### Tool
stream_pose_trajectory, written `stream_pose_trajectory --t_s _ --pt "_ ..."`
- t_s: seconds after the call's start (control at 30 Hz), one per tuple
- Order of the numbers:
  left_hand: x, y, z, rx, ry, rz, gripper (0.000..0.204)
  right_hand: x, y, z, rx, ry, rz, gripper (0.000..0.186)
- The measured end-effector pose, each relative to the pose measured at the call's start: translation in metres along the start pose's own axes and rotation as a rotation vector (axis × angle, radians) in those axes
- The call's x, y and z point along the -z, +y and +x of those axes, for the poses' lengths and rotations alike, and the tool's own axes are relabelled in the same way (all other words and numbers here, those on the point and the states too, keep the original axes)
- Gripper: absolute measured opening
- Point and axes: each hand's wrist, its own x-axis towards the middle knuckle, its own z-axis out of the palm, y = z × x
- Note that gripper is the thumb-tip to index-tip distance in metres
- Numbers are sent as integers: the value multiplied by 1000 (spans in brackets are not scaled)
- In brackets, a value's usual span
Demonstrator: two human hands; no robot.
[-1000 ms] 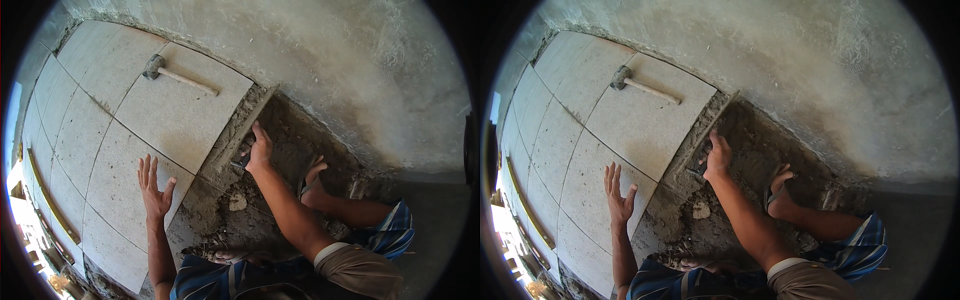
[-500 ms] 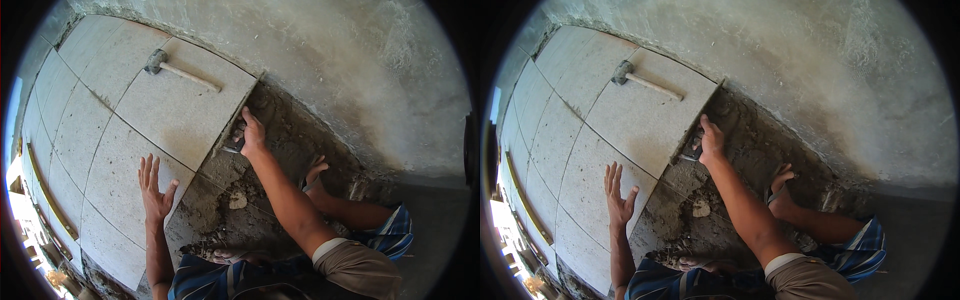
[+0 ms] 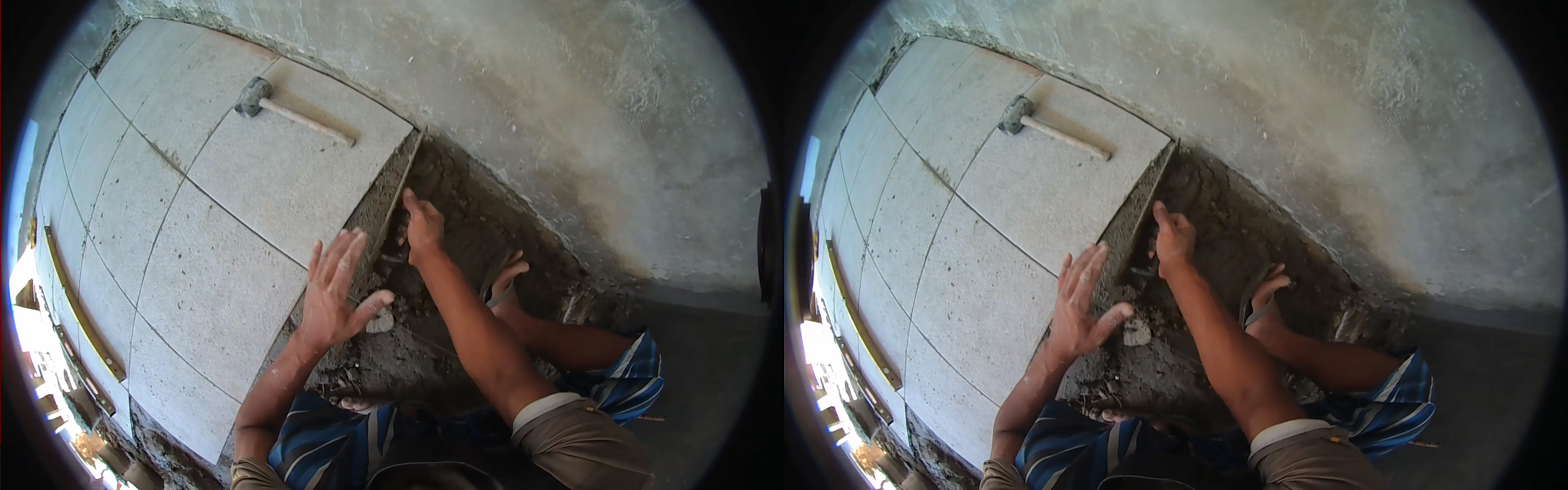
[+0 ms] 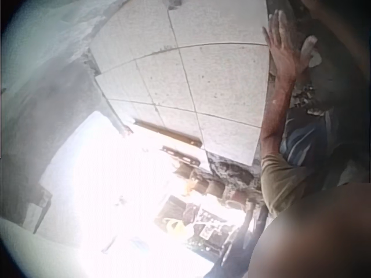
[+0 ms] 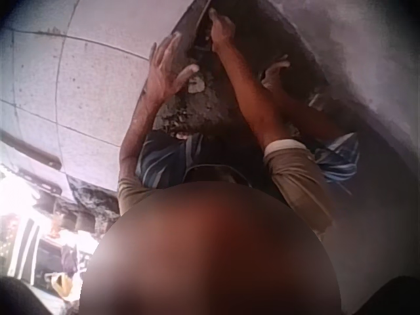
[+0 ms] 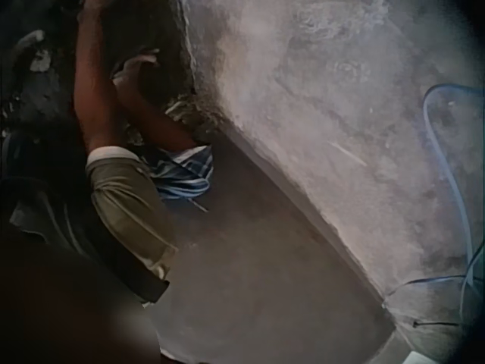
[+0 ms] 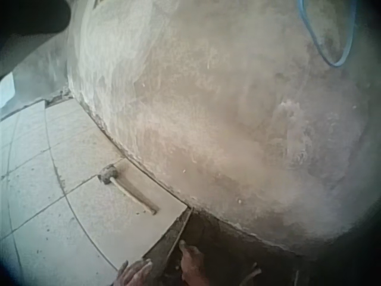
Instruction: Laying and leveling tiles on a prepared floor surface.
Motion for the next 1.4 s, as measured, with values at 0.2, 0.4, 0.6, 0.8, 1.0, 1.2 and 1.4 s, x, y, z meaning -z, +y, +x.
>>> stream_pose_trajectory --t_s 0.2,0.4,0.6,0.8,1.0,1.2,1.4 --pt "27 -23 -42 130 127 8 86 102 32 4 -46 8 -84 41" --pt "28 -30 -61 228 130 36 84 109 2 -15 -79 -44 55 33" --pt "34 -30 -64 244 151 65 85 10 -13 1 -8 -317 273 36" --pt "43 -31 -65 172 194 65 87 -17 13 54 -75 -180 91 41" --pt "40 -28 -73 170 306 44 84 31 15 20 -268 -239 134 67" --pt "38 -26 -79 115 304 3 84 54 3 -20 -262 -175 112 65" --pt "53 -35 -97 296 275 69 79 103 33 -10 -149 -193 303 46"
